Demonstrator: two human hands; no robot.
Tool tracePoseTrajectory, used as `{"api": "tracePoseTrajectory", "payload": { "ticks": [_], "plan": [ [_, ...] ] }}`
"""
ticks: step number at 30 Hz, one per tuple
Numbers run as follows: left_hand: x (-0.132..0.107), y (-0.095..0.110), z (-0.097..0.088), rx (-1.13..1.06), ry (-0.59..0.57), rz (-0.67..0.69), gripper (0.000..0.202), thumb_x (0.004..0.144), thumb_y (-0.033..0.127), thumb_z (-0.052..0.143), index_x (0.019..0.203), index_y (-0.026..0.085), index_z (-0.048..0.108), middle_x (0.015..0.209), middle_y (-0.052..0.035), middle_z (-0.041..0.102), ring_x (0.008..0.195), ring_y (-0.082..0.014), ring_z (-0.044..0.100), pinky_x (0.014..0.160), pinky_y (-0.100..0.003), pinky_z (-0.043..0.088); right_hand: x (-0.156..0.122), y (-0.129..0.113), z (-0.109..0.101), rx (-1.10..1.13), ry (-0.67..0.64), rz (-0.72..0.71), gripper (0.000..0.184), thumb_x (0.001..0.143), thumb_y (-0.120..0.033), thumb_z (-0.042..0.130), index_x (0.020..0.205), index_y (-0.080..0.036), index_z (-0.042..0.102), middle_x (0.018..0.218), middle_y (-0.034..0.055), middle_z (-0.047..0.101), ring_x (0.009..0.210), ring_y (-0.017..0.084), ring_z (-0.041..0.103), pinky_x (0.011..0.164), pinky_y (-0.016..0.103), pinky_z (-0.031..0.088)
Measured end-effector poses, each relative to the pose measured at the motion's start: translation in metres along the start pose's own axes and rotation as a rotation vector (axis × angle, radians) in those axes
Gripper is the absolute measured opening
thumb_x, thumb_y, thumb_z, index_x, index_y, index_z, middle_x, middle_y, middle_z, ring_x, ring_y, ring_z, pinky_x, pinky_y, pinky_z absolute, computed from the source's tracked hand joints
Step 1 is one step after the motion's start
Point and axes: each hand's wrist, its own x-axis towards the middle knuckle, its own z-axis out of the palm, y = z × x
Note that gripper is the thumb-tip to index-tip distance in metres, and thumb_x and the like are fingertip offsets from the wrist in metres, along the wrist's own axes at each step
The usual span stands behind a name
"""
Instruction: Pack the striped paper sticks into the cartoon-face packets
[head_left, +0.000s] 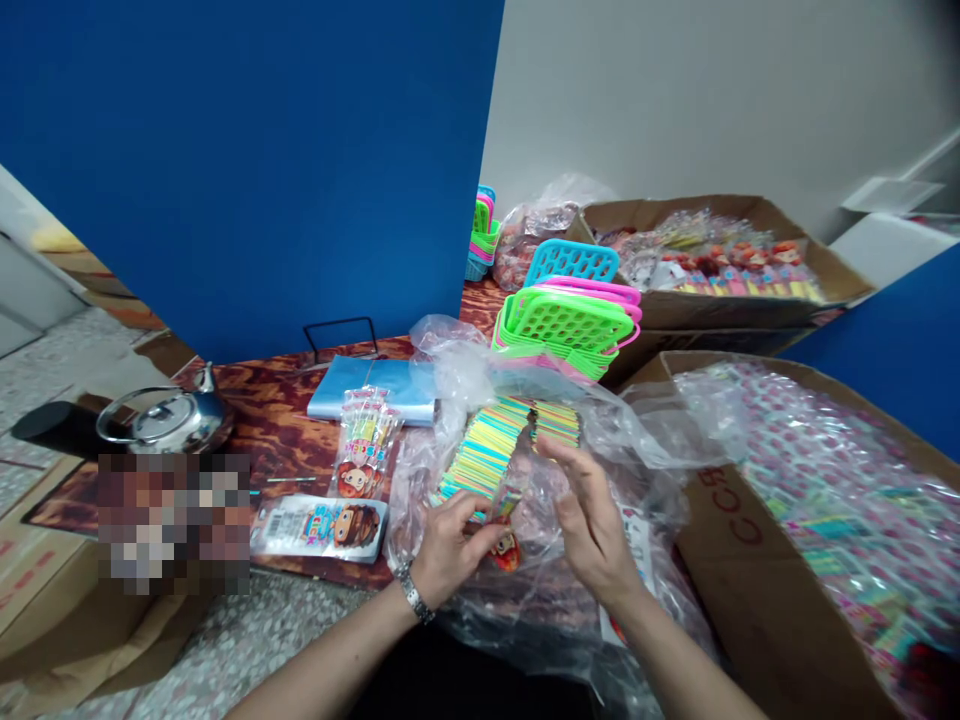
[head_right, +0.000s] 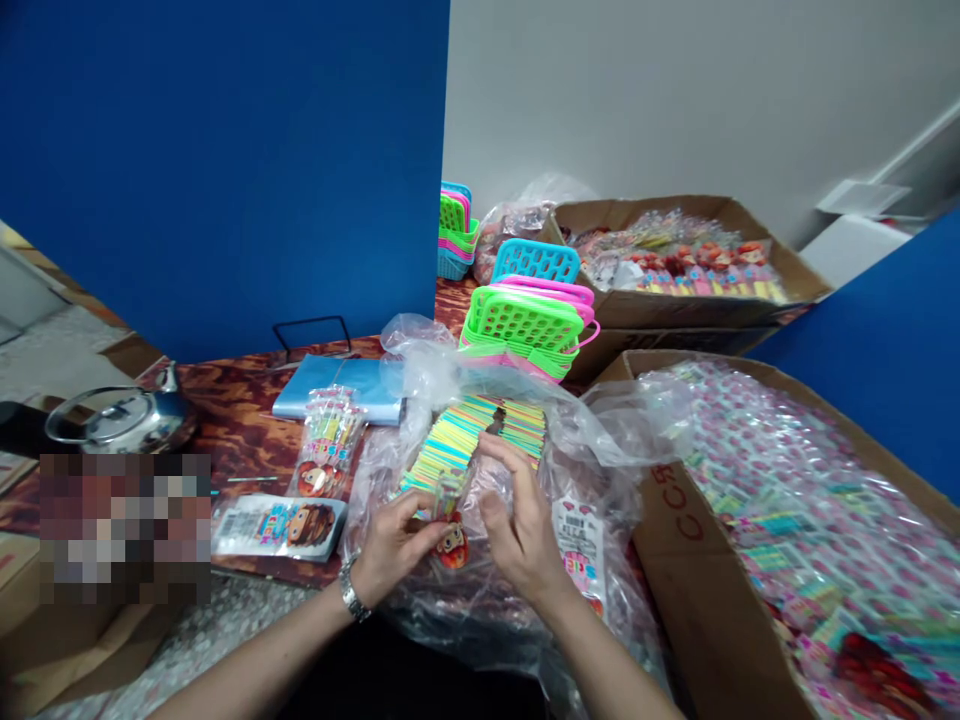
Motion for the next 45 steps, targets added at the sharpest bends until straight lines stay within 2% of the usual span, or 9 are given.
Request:
{"api": "tracePoseTrajectory", "payload": {
  "ticks": [7, 15, 20, 25, 30, 35, 39, 42, 45],
  "plan": [
    [0.000, -0.002, -0.014, 0.135, -0.020, 0.063, 0.010, 0.078, 0.026, 0.059, 0.083, 0.017, 0.062, 0.079, -0.0057, 0.065, 0.076, -0.0171, 0.061, 0.068, -0.026, 0.048, 0.010, -0.005, -0.013, -0.256, -0.076, -0.207, 0.030, 0.083, -0.019, 0.049, 0.112, -0.024, 0.050, 0.111, 0.0091, 0.056, 0.107, 0.022, 0.052, 0.090, 0.042, 0.043],
    [0.013, -0.040, -0.119, 0.327, 0.104, -0.213, 0.025, 0.078, 0.039, 0.054, 0.070, 0.015, 0.059, 0.061, 0.0006, 0.060, 0.058, -0.0138, 0.057, 0.055, -0.022, 0.044, -0.013, 0.033, -0.038, -0.470, -0.097, -0.126, 0.025, 0.085, -0.030, 0.046, 0.108, -0.022, 0.052, 0.100, 0.0087, 0.062, 0.095, 0.022, 0.058, 0.082, 0.036, 0.046],
    [0.029, -0.083, -0.153, 0.639, 0.175, -0.184, 0.028, 0.073, 0.043, 0.058, 0.070, 0.016, 0.060, 0.097, -0.0094, 0.062, 0.094, -0.0250, 0.057, 0.084, -0.037, 0.043, -0.037, 0.070, -0.069, -0.659, -0.115, 0.084, 0.030, 0.087, -0.038, 0.039, 0.108, -0.021, 0.050, 0.097, 0.0092, 0.063, 0.088, 0.022, 0.061, 0.077, 0.035, 0.047],
    [0.033, -0.107, -0.159, 0.761, 0.268, -0.156, 0.050, 0.069, 0.048, 0.060, 0.105, 0.014, 0.054, 0.122, -0.0153, 0.048, 0.120, -0.0322, 0.039, 0.098, -0.046, 0.032, -0.069, 0.099, -0.099, -0.825, -0.307, 0.268, 0.031, 0.084, -0.036, 0.041, 0.106, -0.019, 0.055, 0.098, 0.0108, 0.062, 0.090, 0.023, 0.060, 0.078, 0.034, 0.047],
    [0.029, -0.108, -0.160, 0.771, 0.179, -0.138, 0.073, 0.069, 0.051, 0.057, 0.124, 0.007, 0.038, 0.126, -0.0200, 0.046, 0.118, -0.0328, 0.041, 0.100, -0.045, 0.032, -0.085, 0.112, -0.105, -0.876, -0.356, 0.413, 0.040, 0.080, -0.037, 0.050, 0.116, -0.020, 0.051, 0.100, 0.0095, 0.060, 0.092, 0.023, 0.058, 0.078, 0.034, 0.047],
    [0.028, -0.098, -0.159, 0.791, 0.167, -0.164, 0.071, 0.072, 0.052, 0.053, 0.125, 0.008, 0.038, 0.125, -0.0196, 0.047, 0.117, -0.0335, 0.044, 0.097, -0.047, 0.036, -0.073, 0.119, -0.100, -0.852, -0.215, 0.386, 0.042, 0.080, -0.038, 0.049, 0.120, -0.024, 0.045, 0.102, 0.0071, 0.056, 0.083, 0.019, 0.060, 0.067, 0.029, 0.047],
    [0.026, -0.084, -0.153, 0.823, 0.293, -0.138, 0.061, 0.075, 0.047, 0.053, 0.125, 0.012, 0.041, 0.129, -0.0179, 0.044, 0.120, -0.0343, 0.040, 0.099, -0.049, 0.034, -0.062, 0.122, -0.097, -0.965, -0.265, 0.305, 0.020, 0.085, -0.035, 0.043, 0.090, -0.023, 0.057, 0.086, 0.0040, 0.058, 0.071, 0.016, 0.059, 0.058, 0.025, 0.043],
    [0.026, -0.064, -0.137, 0.794, 0.403, -0.017, 0.053, 0.079, 0.039, 0.053, 0.125, 0.016, 0.042, 0.134, -0.0156, 0.038, 0.125, -0.0323, 0.035, 0.102, -0.047, 0.030, -0.056, 0.121, -0.097, -1.107, -0.337, 0.254, 0.021, 0.087, -0.030, 0.038, 0.079, -0.022, 0.056, 0.075, 0.0037, 0.059, 0.068, 0.016, 0.057, 0.055, 0.024, 0.038],
    [0.023, -0.038, -0.108, 0.680, 0.385, 0.137, 0.047, 0.079, 0.031, 0.055, 0.123, 0.017, 0.044, 0.134, -0.0136, 0.038, 0.125, -0.0301, 0.036, 0.104, -0.045, 0.030, -0.051, 0.117, -0.100, -1.177, -0.402, 0.208, 0.017, 0.086, -0.020, 0.040, 0.085, -0.021, 0.057, 0.076, 0.0055, 0.061, 0.070, 0.018, 0.057, 0.059, 0.026, 0.037]
  ]
}}
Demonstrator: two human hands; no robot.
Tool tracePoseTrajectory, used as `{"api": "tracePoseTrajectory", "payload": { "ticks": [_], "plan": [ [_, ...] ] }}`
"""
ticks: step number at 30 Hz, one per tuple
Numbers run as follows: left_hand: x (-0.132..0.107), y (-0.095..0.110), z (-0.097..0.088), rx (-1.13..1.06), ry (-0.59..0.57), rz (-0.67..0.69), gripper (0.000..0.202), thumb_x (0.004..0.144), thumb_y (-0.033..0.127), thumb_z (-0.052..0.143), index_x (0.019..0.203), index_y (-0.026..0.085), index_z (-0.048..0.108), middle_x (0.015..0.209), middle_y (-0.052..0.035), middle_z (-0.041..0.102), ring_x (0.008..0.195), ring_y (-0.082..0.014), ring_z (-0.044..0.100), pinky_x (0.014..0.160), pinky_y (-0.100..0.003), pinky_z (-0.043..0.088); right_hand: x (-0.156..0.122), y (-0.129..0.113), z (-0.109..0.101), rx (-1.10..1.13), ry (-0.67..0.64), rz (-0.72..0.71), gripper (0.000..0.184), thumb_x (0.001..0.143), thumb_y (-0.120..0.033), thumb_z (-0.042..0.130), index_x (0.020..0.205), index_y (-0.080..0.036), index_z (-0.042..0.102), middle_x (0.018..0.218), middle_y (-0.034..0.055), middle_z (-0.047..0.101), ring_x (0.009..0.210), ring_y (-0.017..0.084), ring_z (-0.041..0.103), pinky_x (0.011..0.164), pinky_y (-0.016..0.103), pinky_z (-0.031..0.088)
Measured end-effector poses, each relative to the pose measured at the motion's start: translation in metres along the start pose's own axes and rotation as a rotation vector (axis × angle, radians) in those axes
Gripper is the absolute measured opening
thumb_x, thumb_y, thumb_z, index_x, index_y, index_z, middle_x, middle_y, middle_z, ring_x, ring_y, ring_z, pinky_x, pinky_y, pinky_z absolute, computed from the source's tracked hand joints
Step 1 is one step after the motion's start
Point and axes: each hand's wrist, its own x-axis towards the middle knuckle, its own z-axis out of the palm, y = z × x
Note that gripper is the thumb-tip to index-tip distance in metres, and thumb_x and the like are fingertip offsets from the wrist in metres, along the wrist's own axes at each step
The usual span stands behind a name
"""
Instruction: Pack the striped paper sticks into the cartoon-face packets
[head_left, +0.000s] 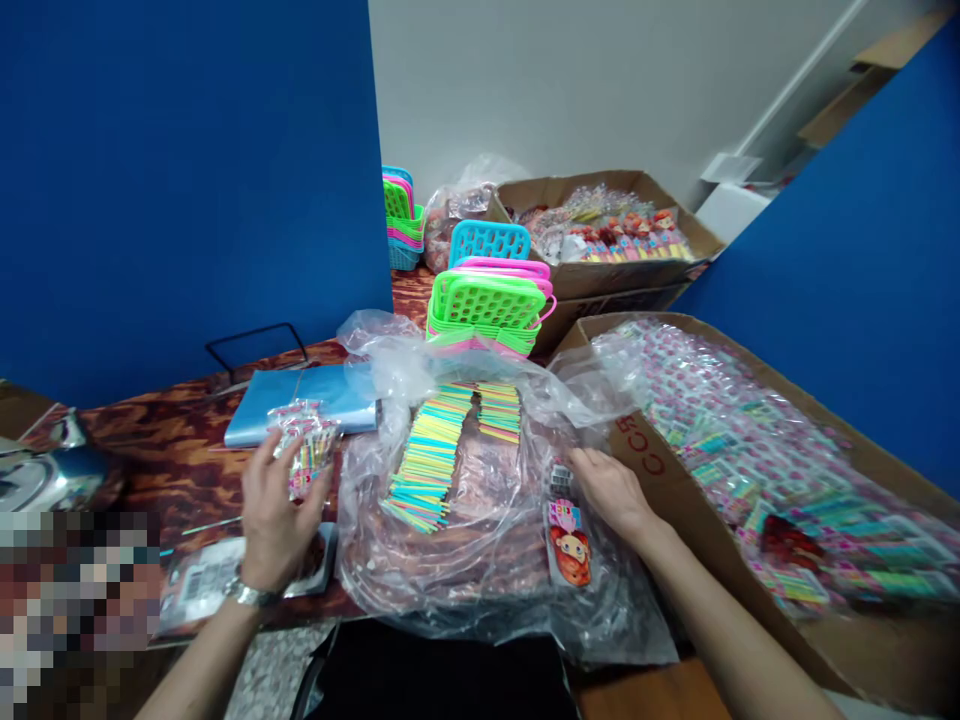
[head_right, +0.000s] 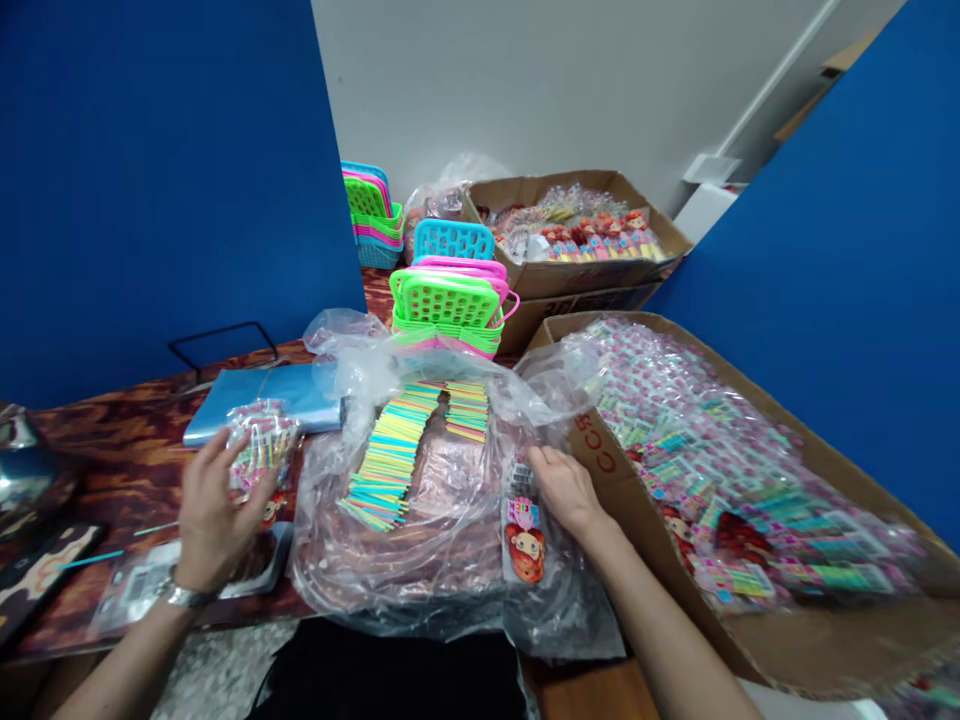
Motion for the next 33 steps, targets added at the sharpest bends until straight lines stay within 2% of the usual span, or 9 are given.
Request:
{"api": "tracePoseTrajectory", "payload": {
  "ticks": [4, 8, 12, 17, 21, 25, 28, 30, 33],
  "plan": [
    [-0.023, 0.059, 0.024, -0.289, -0.203, 0.072, 0.043, 0.080, 0.024, 0.055, 0.122, 0.019, 0.045, 0.128, -0.0117, 0.048, 0.120, -0.0263, 0.043, 0.101, -0.043, 0.034, 0.002, -0.001, -0.021, -0.016, -0.002, -0.058, 0.020, 0.081, -0.009, 0.042, 0.088, -0.020, 0.057, 0.077, 0.0056, 0.062, 0.072, 0.018, 0.056, 0.063, 0.026, 0.037],
    [-0.047, 0.116, 0.057, -0.642, -0.502, 0.024, 0.043, 0.081, 0.025, 0.055, 0.122, 0.020, 0.047, 0.123, -0.0102, 0.054, 0.116, -0.0226, 0.048, 0.098, -0.039, 0.039, 0.001, -0.013, -0.060, 0.061, 0.131, -0.112, 0.016, 0.085, -0.016, 0.042, 0.086, -0.022, 0.057, 0.077, 0.0046, 0.060, 0.076, 0.018, 0.053, 0.064, 0.026, 0.038],
    [-0.043, 0.150, 0.075, -0.814, -0.560, -0.068, 0.038, 0.080, 0.026, 0.055, 0.117, 0.019, 0.053, 0.117, -0.0101, 0.058, 0.110, -0.0214, 0.052, 0.095, -0.035, 0.040, 0.000, -0.036, -0.095, 0.315, 0.213, -0.235, 0.017, 0.089, -0.025, 0.039, 0.084, -0.022, 0.056, 0.073, 0.0030, 0.058, 0.071, 0.016, 0.053, 0.064, 0.026, 0.039],
    [-0.034, 0.147, 0.073, -0.871, -0.709, -0.155, 0.020, 0.083, 0.026, 0.050, 0.074, 0.016, 0.066, 0.067, -0.0027, 0.065, 0.064, -0.0145, 0.059, 0.062, -0.024, 0.045, 0.002, -0.067, -0.097, 0.615, 0.257, -0.307, 0.011, 0.086, -0.028, 0.049, 0.084, -0.021, 0.056, 0.072, 0.0026, 0.060, 0.069, 0.015, 0.055, 0.063, 0.026, 0.043],
    [-0.042, 0.129, 0.071, -0.878, -0.724, -0.302, 0.017, 0.077, 0.028, 0.059, 0.067, 0.015, 0.064, 0.062, -0.0022, 0.065, 0.058, -0.0135, 0.057, 0.056, -0.022, 0.043, 0.005, -0.085, -0.090, 0.697, 0.190, -0.343, 0.015, 0.087, -0.026, 0.047, 0.079, -0.020, 0.058, 0.069, 0.0022, 0.060, 0.065, 0.014, 0.056, 0.059, 0.024, 0.043],
    [-0.052, 0.114, 0.070, -0.906, -0.674, -0.499, 0.022, 0.067, 0.031, 0.068, 0.060, 0.015, 0.055, 0.056, -0.0009, 0.061, 0.052, -0.0128, 0.055, 0.051, -0.022, 0.042, 0.024, -0.083, -0.079, 0.849, 0.020, -0.407, 0.019, 0.090, -0.027, 0.041, 0.097, -0.021, 0.058, 0.084, 0.0020, 0.066, 0.076, 0.013, 0.061, 0.065, 0.023, 0.048],
    [-0.056, 0.108, 0.066, -0.953, -0.677, -0.559, 0.023, 0.067, 0.029, 0.068, 0.060, 0.015, 0.052, 0.054, 0.0002, 0.060, 0.050, -0.0120, 0.054, 0.049, -0.022, 0.041, 0.055, -0.070, -0.053, 0.661, 0.013, -0.288, 0.028, 0.092, -0.025, 0.035, 0.115, -0.020, 0.050, 0.104, 0.0055, 0.063, 0.094, 0.015, 0.059, 0.077, 0.028, 0.048],
    [-0.058, 0.108, 0.062, -0.984, -0.695, -0.571, 0.022, 0.068, 0.028, 0.068, 0.060, 0.015, 0.051, 0.054, 0.0006, 0.059, 0.050, -0.0115, 0.054, 0.049, -0.021, 0.041, 0.078, -0.062, -0.030, 0.270, 0.023, -0.144, 0.030, 0.088, -0.021, 0.040, 0.115, -0.015, 0.050, 0.109, 0.0097, 0.061, 0.101, 0.018, 0.056, 0.085, 0.031, 0.045],
    [-0.060, 0.109, 0.058, -1.017, -0.714, -0.576, 0.021, 0.067, 0.026, 0.068, 0.061, 0.015, 0.052, 0.056, 0.0005, 0.060, 0.052, -0.0110, 0.055, 0.050, -0.020, 0.041, 0.106, -0.059, -0.003, 0.115, 0.005, -0.091, 0.036, 0.081, -0.007, 0.042, 0.116, -0.008, 0.050, 0.112, 0.0170, 0.057, 0.105, 0.024, 0.052, 0.087, 0.035, 0.043]
  ]
}}
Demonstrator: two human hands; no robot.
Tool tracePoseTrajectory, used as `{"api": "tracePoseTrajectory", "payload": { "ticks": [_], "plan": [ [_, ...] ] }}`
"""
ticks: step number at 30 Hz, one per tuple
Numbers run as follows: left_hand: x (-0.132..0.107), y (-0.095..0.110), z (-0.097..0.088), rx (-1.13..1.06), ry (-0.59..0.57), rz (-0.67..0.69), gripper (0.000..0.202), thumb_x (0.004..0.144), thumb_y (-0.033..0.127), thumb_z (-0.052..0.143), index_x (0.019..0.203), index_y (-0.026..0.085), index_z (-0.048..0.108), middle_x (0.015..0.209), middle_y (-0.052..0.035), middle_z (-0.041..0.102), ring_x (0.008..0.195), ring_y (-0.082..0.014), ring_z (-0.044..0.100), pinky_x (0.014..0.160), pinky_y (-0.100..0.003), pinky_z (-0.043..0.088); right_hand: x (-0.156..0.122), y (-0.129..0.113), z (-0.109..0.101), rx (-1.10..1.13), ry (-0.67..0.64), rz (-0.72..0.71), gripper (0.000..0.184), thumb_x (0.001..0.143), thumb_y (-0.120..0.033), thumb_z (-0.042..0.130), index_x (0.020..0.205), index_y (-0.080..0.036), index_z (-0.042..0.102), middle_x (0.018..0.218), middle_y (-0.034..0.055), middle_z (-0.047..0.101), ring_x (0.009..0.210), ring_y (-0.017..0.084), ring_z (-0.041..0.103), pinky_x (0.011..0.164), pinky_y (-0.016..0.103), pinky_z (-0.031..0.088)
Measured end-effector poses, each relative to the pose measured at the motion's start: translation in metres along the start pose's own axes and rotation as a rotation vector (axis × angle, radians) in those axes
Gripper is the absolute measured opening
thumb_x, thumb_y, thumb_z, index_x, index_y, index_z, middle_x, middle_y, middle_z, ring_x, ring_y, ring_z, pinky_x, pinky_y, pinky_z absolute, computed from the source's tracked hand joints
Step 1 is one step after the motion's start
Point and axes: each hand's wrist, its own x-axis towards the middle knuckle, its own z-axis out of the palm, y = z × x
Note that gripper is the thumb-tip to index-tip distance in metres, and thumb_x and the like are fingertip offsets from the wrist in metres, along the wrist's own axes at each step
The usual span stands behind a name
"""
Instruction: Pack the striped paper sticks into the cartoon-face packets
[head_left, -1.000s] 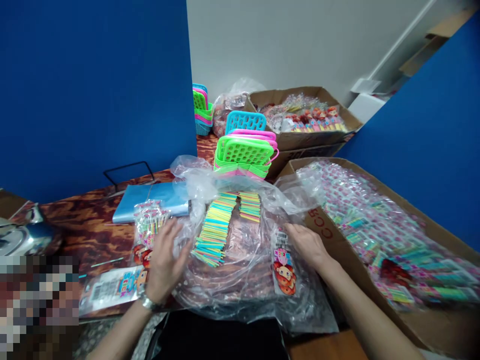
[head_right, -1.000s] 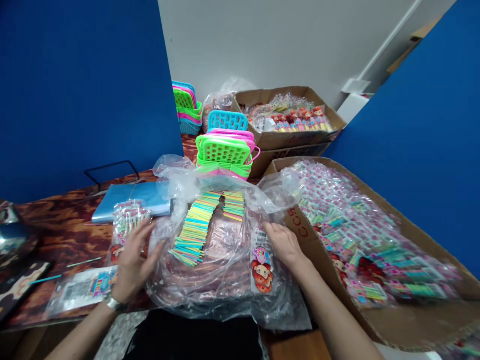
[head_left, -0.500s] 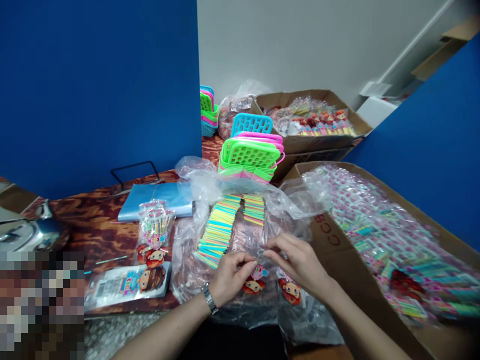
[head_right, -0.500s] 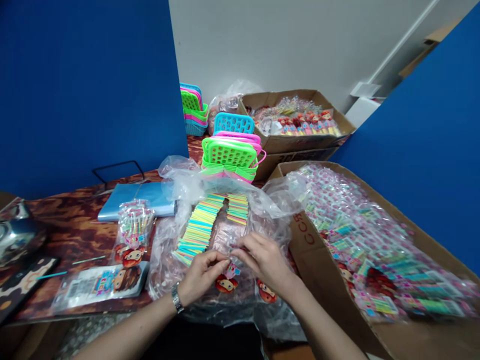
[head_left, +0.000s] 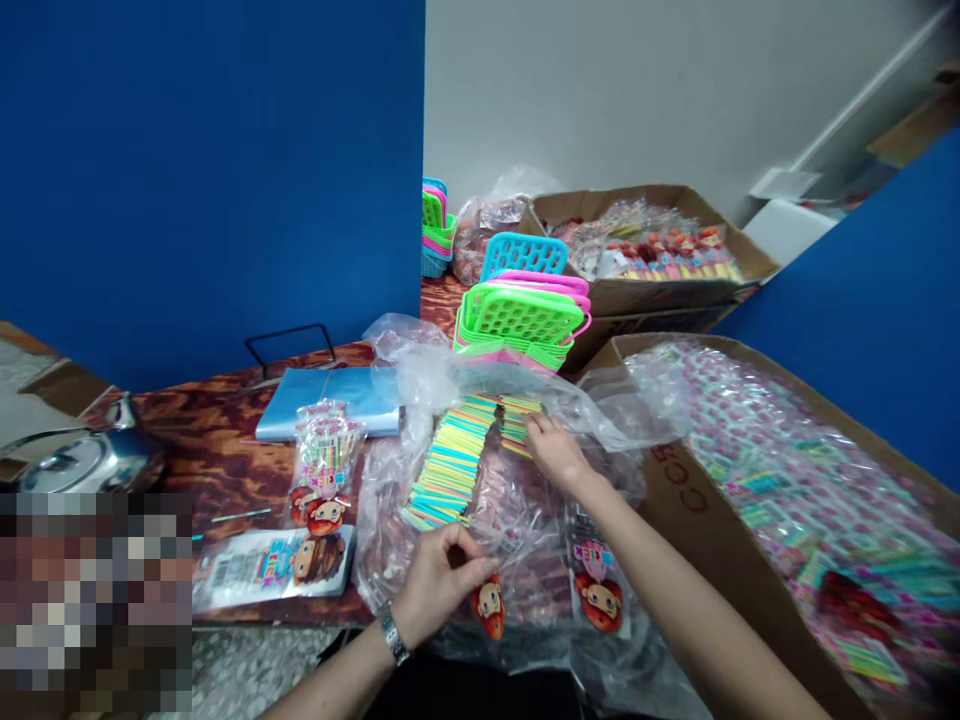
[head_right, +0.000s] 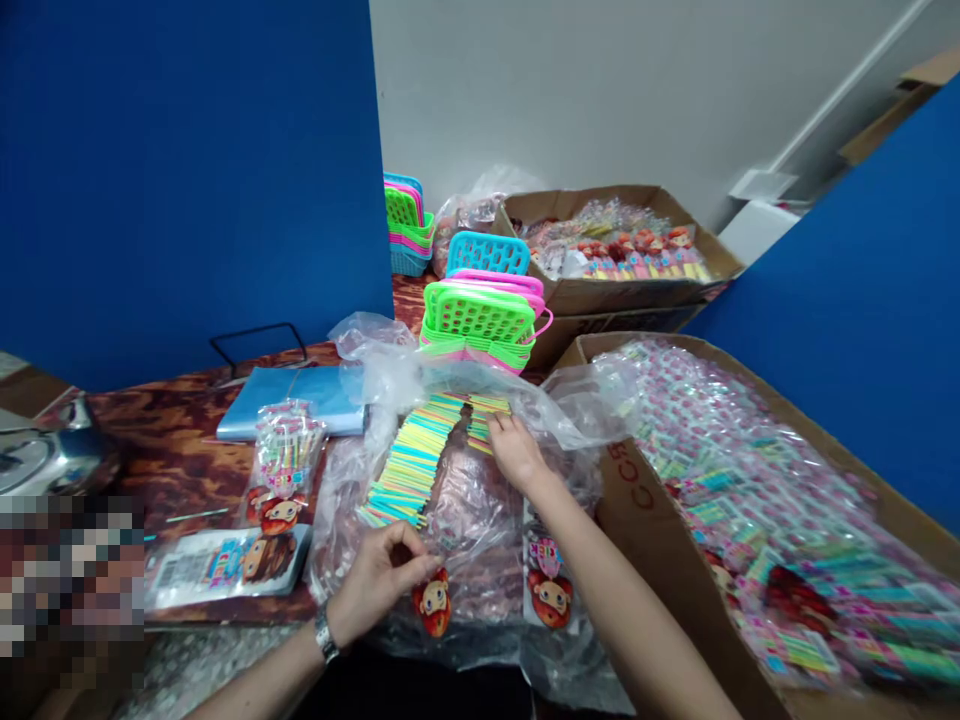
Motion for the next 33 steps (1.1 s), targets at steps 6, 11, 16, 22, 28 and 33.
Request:
{"api": "tracePoseTrajectory", "payload": {
  "ticks": [6, 11, 16, 22, 28, 33],
  "plan": [
    [-0.003, -0.002, -0.002, -0.047, -0.012, -0.020, 0.021, 0.068, 0.025, 0.067, 0.061, 0.014, 0.050, 0.058, 0.0002, 0.058, 0.053, -0.0107, 0.053, 0.051, -0.021, 0.041, 0.016, -0.004, 0.018, -0.107, -0.033, 0.005, 0.035, 0.081, -0.004, 0.038, 0.112, -0.009, 0.051, 0.104, 0.0180, 0.057, 0.100, 0.026, 0.050, 0.080, 0.038, 0.044],
    [-0.003, -0.004, -0.002, -0.061, -0.018, -0.028, 0.022, 0.069, 0.027, 0.066, 0.062, 0.015, 0.049, 0.060, -0.0002, 0.057, 0.055, -0.0110, 0.053, 0.053, -0.022, 0.041, 0.016, -0.002, 0.021, -0.124, -0.073, -0.018, 0.023, 0.082, -0.006, 0.037, 0.095, -0.009, 0.056, 0.093, 0.0163, 0.058, 0.095, 0.026, 0.051, 0.077, 0.038, 0.044],
    [-0.003, -0.003, -0.001, -0.076, -0.023, -0.038, 0.023, 0.068, 0.028, 0.067, 0.062, 0.015, 0.049, 0.059, 0.0001, 0.057, 0.054, -0.0107, 0.052, 0.053, -0.022, 0.040, 0.019, 0.002, 0.025, -0.070, -0.097, -0.006, 0.022, 0.080, -0.003, 0.036, 0.089, -0.009, 0.055, 0.092, 0.0170, 0.058, 0.093, 0.026, 0.052, 0.077, 0.036, 0.043],
    [-0.004, -0.002, -0.002, -0.063, 0.006, -0.029, 0.023, 0.068, 0.028, 0.067, 0.061, 0.015, 0.048, 0.058, 0.0011, 0.055, 0.054, -0.0102, 0.050, 0.053, -0.022, 0.039, 0.022, 0.005, 0.018, 0.133, -0.102, 0.058, 0.020, 0.078, 0.000, 0.037, 0.089, -0.007, 0.051, 0.097, 0.0220, 0.058, 0.093, 0.026, 0.054, 0.080, 0.036, 0.040],
    [-0.003, 0.002, -0.003, -0.047, 0.019, -0.022, 0.024, 0.069, 0.029, 0.065, 0.061, 0.015, 0.049, 0.057, 0.0007, 0.054, 0.053, -0.0102, 0.048, 0.052, -0.022, 0.038, 0.004, 0.004, -0.004, 0.519, -0.106, 0.082, 0.014, 0.089, -0.021, 0.031, 0.092, -0.015, 0.043, 0.078, 0.0092, 0.062, 0.068, 0.018, 0.059, 0.065, 0.030, 0.044],
    [-0.001, 0.005, -0.001, -0.053, 0.004, -0.021, 0.024, 0.069, 0.030, 0.065, 0.061, 0.015, 0.048, 0.057, 0.0011, 0.053, 0.052, -0.0096, 0.047, 0.051, -0.022, 0.037, -0.022, -0.009, -0.016, 0.861, -0.110, 0.029, 0.025, 0.091, -0.036, 0.026, 0.080, -0.020, 0.042, 0.073, 0.0015, 0.058, 0.065, 0.012, 0.057, 0.062, 0.025, 0.047]
  ]
}}
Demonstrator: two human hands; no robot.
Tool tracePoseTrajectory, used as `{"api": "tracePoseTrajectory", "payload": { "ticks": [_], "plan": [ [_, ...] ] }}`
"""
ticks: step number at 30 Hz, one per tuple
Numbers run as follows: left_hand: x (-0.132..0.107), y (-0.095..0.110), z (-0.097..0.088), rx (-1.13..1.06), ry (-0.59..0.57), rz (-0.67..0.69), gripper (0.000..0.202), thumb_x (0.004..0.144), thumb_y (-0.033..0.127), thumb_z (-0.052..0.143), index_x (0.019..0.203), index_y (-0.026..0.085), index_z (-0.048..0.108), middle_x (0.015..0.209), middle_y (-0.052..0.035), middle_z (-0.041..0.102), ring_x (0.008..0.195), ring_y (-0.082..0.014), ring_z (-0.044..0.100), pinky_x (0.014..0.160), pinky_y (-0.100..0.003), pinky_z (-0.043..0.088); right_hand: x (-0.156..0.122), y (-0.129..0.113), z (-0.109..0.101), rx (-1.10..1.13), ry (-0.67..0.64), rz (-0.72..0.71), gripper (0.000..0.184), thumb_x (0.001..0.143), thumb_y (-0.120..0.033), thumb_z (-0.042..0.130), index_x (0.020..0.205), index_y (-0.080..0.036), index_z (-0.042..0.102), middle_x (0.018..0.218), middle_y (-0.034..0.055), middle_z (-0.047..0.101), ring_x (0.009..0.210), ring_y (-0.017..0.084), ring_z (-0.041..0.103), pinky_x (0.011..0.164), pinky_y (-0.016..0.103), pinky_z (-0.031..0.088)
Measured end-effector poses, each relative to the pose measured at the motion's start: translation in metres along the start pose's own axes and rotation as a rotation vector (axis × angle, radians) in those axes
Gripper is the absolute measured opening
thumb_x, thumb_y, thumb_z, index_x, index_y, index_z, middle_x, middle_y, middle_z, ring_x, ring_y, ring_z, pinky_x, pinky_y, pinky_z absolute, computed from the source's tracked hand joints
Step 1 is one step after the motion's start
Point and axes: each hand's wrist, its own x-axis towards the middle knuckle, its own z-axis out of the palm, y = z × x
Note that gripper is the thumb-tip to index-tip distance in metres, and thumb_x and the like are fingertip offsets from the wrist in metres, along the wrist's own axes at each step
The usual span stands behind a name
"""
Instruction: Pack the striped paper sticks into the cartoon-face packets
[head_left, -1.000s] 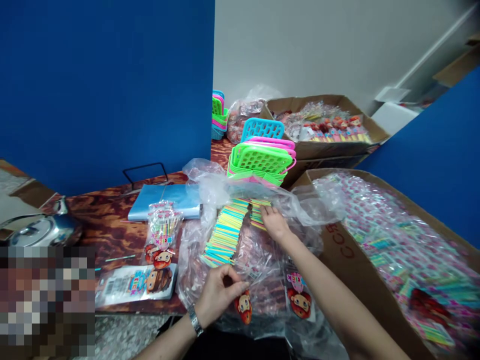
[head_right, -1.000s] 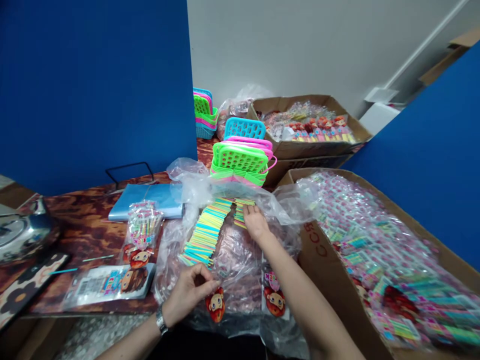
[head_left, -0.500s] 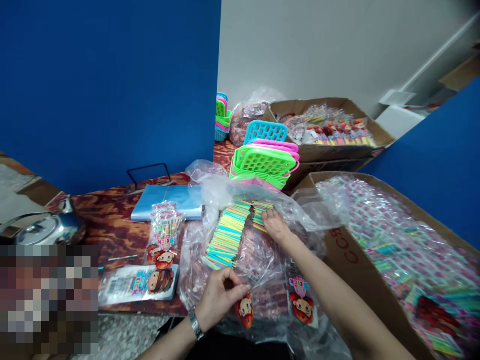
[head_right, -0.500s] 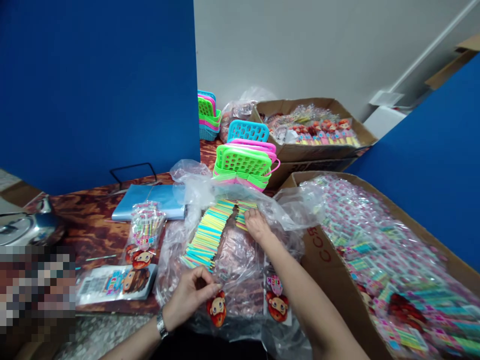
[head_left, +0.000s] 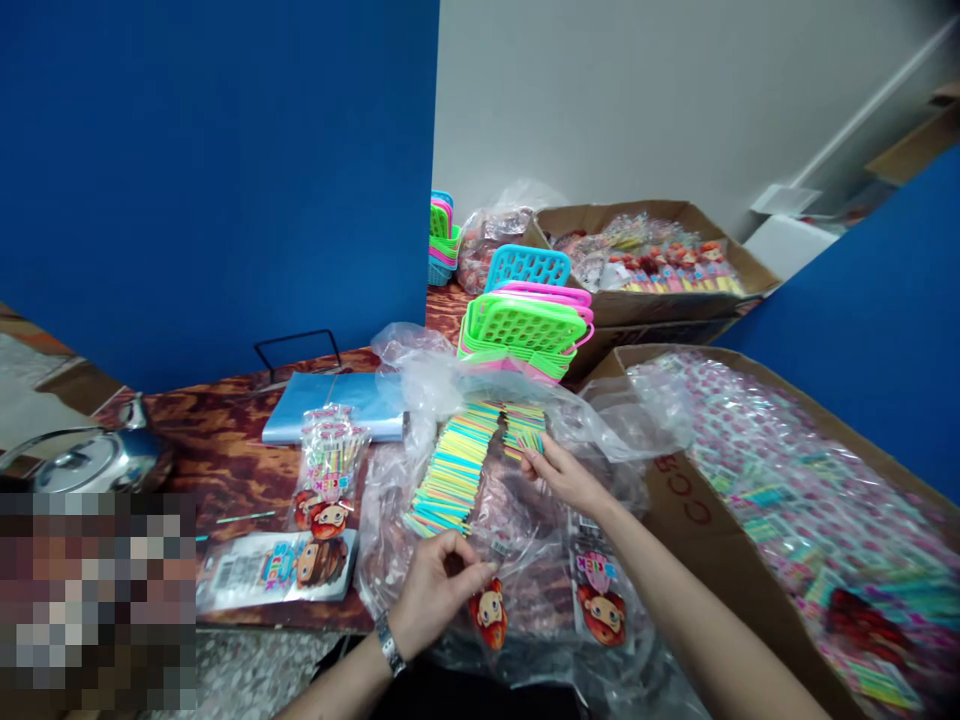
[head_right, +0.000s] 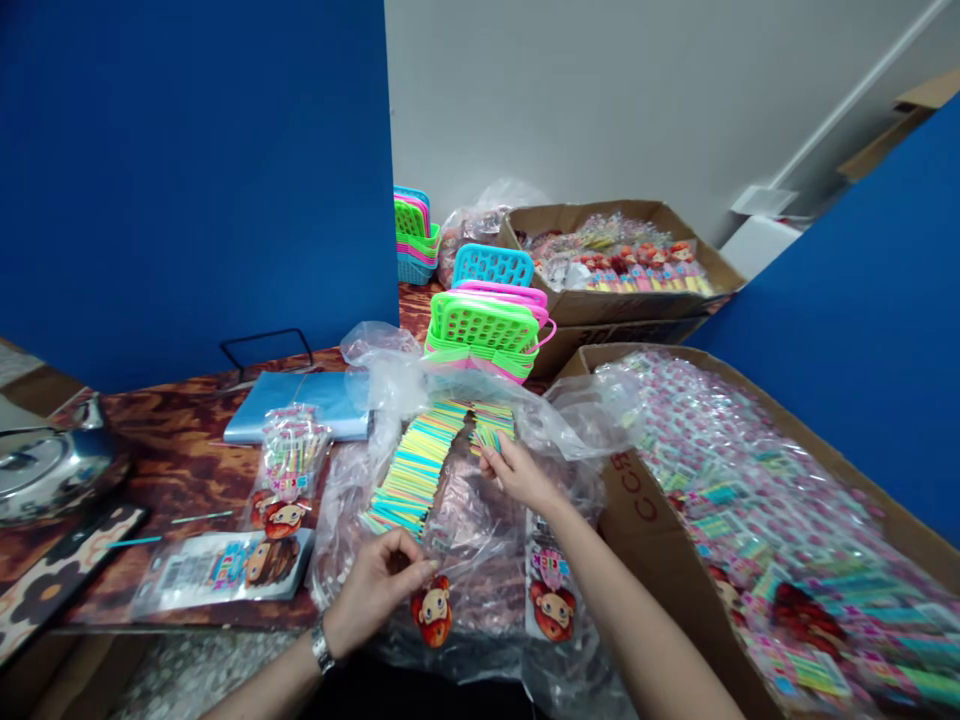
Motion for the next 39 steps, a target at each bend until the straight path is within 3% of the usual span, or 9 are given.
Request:
{"api": "tracePoseTrajectory", "payload": {
  "ticks": [5, 9, 15, 20, 25, 28, 33, 35, 39],
  "plan": [
    [-0.003, -0.002, 0.000, 0.015, 0.014, 0.007, 0.023, 0.069, 0.030, 0.065, 0.061, 0.015, 0.049, 0.058, 0.0008, 0.054, 0.053, -0.0099, 0.048, 0.052, -0.022, 0.038, -0.015, -0.014, 0.006, 0.243, 0.009, 0.003, 0.029, 0.088, -0.046, 0.035, 0.084, -0.020, 0.047, 0.071, -0.0003, 0.054, 0.066, 0.012, 0.056, 0.063, 0.026, 0.047],
    [-0.003, -0.002, -0.001, 0.060, 0.080, 0.041, 0.022, 0.070, 0.030, 0.064, 0.060, 0.015, 0.050, 0.057, 0.0010, 0.054, 0.053, -0.0102, 0.048, 0.051, -0.021, 0.039, -0.022, -0.033, 0.012, 0.646, 0.063, 0.059, 0.028, 0.082, -0.047, 0.049, 0.091, -0.020, 0.049, 0.071, -0.0022, 0.052, 0.064, 0.011, 0.054, 0.064, 0.027, 0.047],
    [0.005, -0.001, 0.000, 0.185, 0.177, 0.135, 0.019, 0.071, 0.029, 0.063, 0.061, 0.015, 0.054, 0.059, 0.0007, 0.057, 0.057, -0.0117, 0.051, 0.057, -0.023, 0.041, -0.030, -0.084, 0.019, 0.887, 0.355, -0.109, 0.017, 0.088, -0.040, 0.042, 0.087, -0.023, 0.042, 0.069, -0.0041, 0.047, 0.070, 0.012, 0.056, 0.071, 0.030, 0.046],
    [0.010, 0.001, 0.002, 0.265, 0.226, 0.189, 0.017, 0.071, 0.027, 0.063, 0.061, 0.016, 0.055, 0.059, 0.0017, 0.058, 0.058, -0.0123, 0.053, 0.059, -0.023, 0.042, -0.034, -0.112, 0.031, 0.797, 0.458, -0.208, 0.014, 0.092, -0.036, 0.034, 0.093, -0.024, 0.040, 0.072, -0.0023, 0.050, 0.085, 0.016, 0.057, 0.081, 0.036, 0.044],
    [0.009, 0.006, 0.003, 0.295, 0.237, 0.220, 0.017, 0.072, 0.026, 0.063, 0.061, 0.016, 0.055, 0.059, 0.0014, 0.058, 0.058, -0.0121, 0.053, 0.059, -0.023, 0.042, -0.035, -0.116, 0.045, 0.693, 0.478, -0.242, 0.017, 0.093, -0.032, 0.031, 0.087, -0.023, 0.045, 0.075, -0.0006, 0.053, 0.099, 0.016, 0.053, 0.092, 0.037, 0.039],
    [0.008, 0.009, 0.000, 0.323, 0.251, 0.262, 0.016, 0.073, 0.027, 0.062, 0.064, 0.016, 0.056, 0.062, 0.0001, 0.060, 0.060, -0.0128, 0.055, 0.058, -0.023, 0.044, -0.041, -0.113, 0.047, 0.506, 0.414, -0.224, 0.020, 0.093, -0.032, 0.031, 0.092, -0.022, 0.049, 0.091, 0.0039, 0.057, 0.106, 0.018, 0.050, 0.094, 0.038, 0.038],
    [0.007, 0.017, -0.012, 0.409, 0.225, 0.414, 0.011, 0.077, 0.027, 0.060, 0.073, 0.017, 0.061, 0.072, -0.0034, 0.063, 0.067, -0.0148, 0.059, 0.058, -0.022, 0.047, -0.055, -0.101, 0.034, 0.181, 0.388, -0.334, 0.038, 0.089, -0.036, 0.037, 0.124, -0.020, 0.039, 0.131, 0.0121, 0.040, 0.123, 0.024, 0.036, 0.102, 0.047, 0.028],
    [0.007, 0.019, -0.015, 0.425, 0.218, 0.477, 0.008, 0.077, 0.025, 0.059, 0.077, 0.018, 0.063, 0.075, -0.0044, 0.065, 0.070, -0.0156, 0.060, 0.059, -0.023, 0.048, -0.058, -0.098, 0.025, 0.162, 0.425, -0.336, 0.039, 0.090, -0.033, 0.036, 0.126, -0.020, 0.038, 0.129, 0.0124, 0.043, 0.121, 0.024, 0.039, 0.101, 0.047, 0.030],
    [0.007, 0.020, -0.017, 0.446, 0.214, 0.536, 0.009, 0.080, 0.024, 0.056, 0.082, 0.019, 0.063, 0.081, -0.0060, 0.066, 0.074, -0.0163, 0.061, 0.060, -0.024, 0.049, -0.059, -0.099, 0.013, 0.057, 0.428, -0.399, 0.025, 0.088, -0.025, 0.042, 0.111, -0.023, 0.052, 0.118, 0.0095, 0.050, 0.112, 0.022, 0.047, 0.095, 0.045, 0.037]
  ]
}}
